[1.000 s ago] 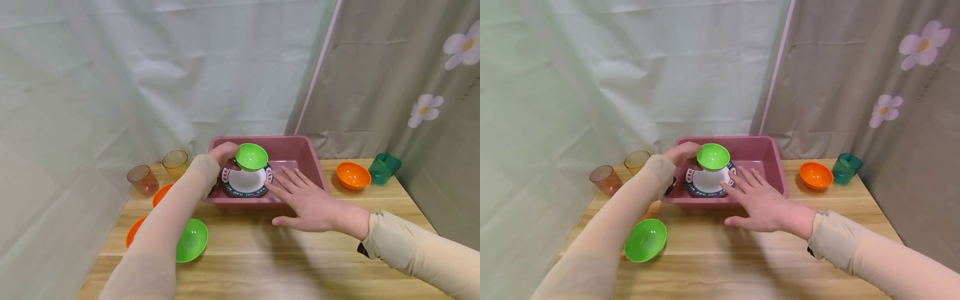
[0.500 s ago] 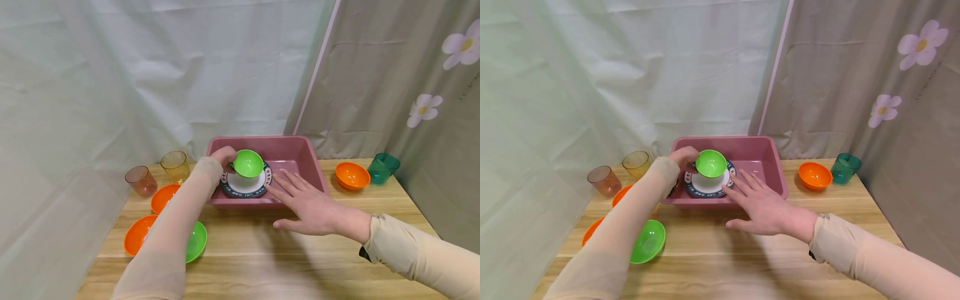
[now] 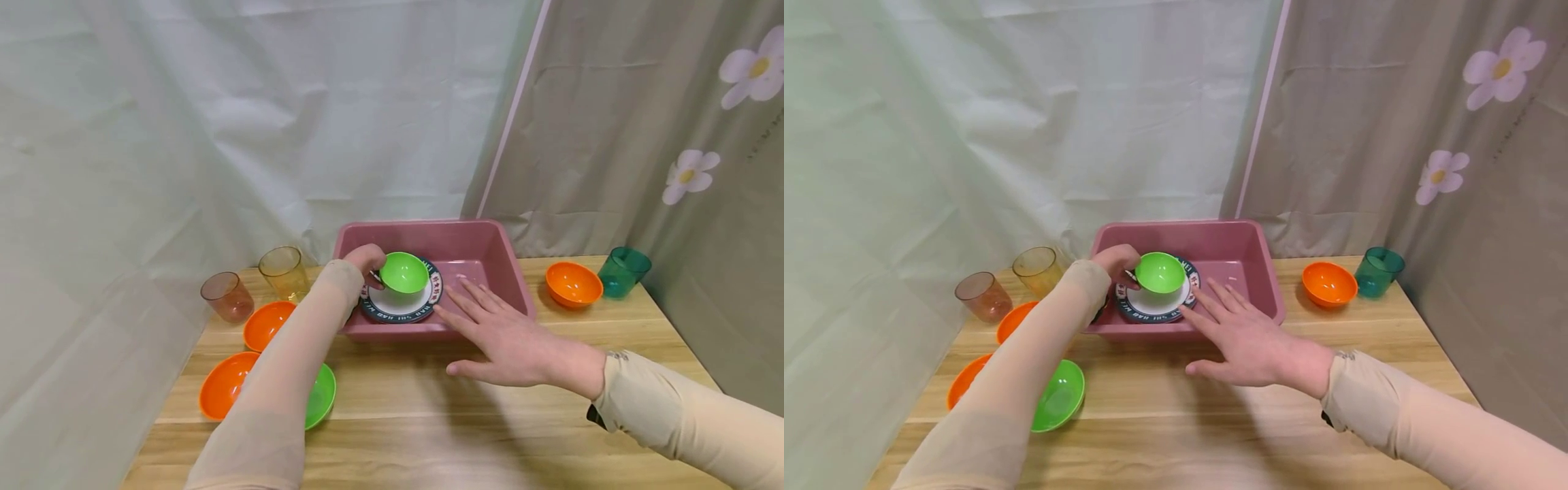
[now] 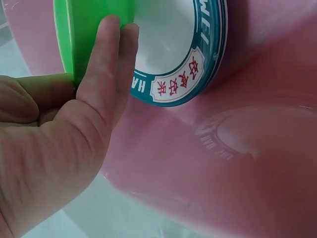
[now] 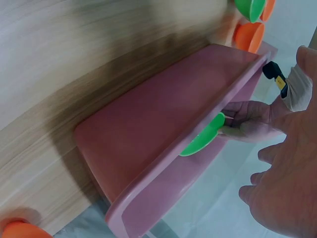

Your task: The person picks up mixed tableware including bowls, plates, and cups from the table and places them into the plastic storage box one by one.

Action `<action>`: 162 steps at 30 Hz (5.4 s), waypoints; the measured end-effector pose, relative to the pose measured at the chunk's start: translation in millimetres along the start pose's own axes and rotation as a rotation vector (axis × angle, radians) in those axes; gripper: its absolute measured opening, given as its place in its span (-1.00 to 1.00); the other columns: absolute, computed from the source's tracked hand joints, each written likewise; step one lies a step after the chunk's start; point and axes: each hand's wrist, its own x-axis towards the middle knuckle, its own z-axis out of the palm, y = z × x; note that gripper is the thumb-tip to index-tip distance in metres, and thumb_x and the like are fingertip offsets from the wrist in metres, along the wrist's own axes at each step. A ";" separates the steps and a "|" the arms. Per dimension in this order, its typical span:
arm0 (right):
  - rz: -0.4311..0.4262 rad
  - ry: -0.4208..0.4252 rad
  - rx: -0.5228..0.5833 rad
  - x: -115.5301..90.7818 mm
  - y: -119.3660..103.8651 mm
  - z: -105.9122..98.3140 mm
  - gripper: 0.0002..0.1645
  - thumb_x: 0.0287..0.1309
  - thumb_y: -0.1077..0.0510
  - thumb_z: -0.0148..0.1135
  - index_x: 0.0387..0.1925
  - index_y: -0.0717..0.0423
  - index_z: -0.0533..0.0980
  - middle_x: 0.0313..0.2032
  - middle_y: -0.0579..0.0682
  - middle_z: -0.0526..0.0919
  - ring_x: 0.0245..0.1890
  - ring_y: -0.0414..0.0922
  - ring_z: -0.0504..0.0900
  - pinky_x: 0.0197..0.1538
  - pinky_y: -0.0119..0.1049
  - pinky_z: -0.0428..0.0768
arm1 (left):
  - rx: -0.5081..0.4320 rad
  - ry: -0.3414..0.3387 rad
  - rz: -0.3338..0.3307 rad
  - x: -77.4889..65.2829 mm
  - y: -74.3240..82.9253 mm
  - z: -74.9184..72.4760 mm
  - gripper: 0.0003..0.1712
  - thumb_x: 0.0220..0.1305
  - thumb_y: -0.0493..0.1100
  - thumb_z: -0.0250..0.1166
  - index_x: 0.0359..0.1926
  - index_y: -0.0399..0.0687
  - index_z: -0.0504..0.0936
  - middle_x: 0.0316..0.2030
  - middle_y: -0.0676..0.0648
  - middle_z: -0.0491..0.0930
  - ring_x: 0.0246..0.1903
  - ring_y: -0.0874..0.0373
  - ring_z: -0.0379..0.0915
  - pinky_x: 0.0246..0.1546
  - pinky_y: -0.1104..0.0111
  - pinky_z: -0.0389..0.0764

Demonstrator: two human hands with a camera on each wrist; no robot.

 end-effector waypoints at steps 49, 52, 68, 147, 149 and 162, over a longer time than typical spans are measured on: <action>0.175 0.015 0.049 -13.0 37.3 3.2 0.16 0.22 -0.63 0.00 0.64 -0.15 0.02 0.62 0.03 -0.10 0.61 0.09 -0.34 0.52 0.26 -0.16 | 1.093 0.382 0.767 -111.8 -40.4 2.2 -0.01 0.43 0.53 -0.17 0.66 0.16 -0.07 0.63 -0.16 -0.19 0.59 -0.15 -0.36 0.42 -0.07 -0.70; 0.188 0.029 0.039 -15.2 41.2 2.8 0.16 0.22 -0.62 0.01 0.64 -0.14 0.04 0.62 0.06 -0.06 0.61 0.11 -0.30 0.51 0.29 -0.11 | 1.083 0.377 0.808 -127.4 -53.5 6.0 -0.02 0.42 0.53 -0.15 0.65 0.18 -0.04 0.63 -0.14 -0.20 0.59 -0.14 -0.36 0.43 -0.08 -0.68; 0.209 0.055 0.029 -28.1 49.0 14.9 0.18 0.24 -0.62 -0.03 0.64 -0.05 0.03 0.61 0.12 -0.07 0.60 0.19 -0.26 0.53 0.23 -0.17 | 1.099 0.333 0.855 -158.1 -100.9 31.0 0.00 0.38 0.59 -0.21 0.65 0.22 -0.03 0.64 -0.08 -0.23 0.60 -0.09 -0.42 0.49 -0.20 -0.32; 0.418 -0.307 1.354 160.4 -128.0 118.1 -0.44 0.51 0.20 0.00 0.38 0.45 0.27 0.02 0.24 0.56 -0.17 0.14 0.68 -0.03 0.12 0.69 | 0.831 0.567 0.442 -251.7 -265.0 -31.2 -0.07 0.48 0.42 -0.01 0.62 -0.02 0.11 0.59 -0.29 -0.08 0.55 -0.29 -0.20 0.47 -0.19 -0.45; 0.429 -0.314 1.371 161.2 -128.6 119.2 -0.46 0.52 0.22 -0.03 0.38 0.45 0.28 -0.03 0.23 0.59 -0.19 0.15 0.69 -0.03 0.12 0.69 | 0.833 0.568 0.449 -251.0 -263.9 -30.8 -0.08 0.49 0.41 -0.02 0.62 -0.02 0.12 0.59 -0.30 -0.07 0.55 -0.29 -0.20 0.47 -0.17 -0.48; 0.481 -0.294 1.461 164.4 -132.6 125.5 -0.52 0.54 0.24 -0.07 0.32 0.50 0.34 -0.10 0.28 0.65 -0.22 0.13 0.70 -0.11 0.11 0.72 | 0.806 0.543 0.449 -248.3 -259.7 -26.7 -0.09 0.49 0.42 -0.03 0.62 0.04 0.10 0.61 -0.24 -0.13 0.56 -0.27 -0.25 0.46 -0.26 -0.37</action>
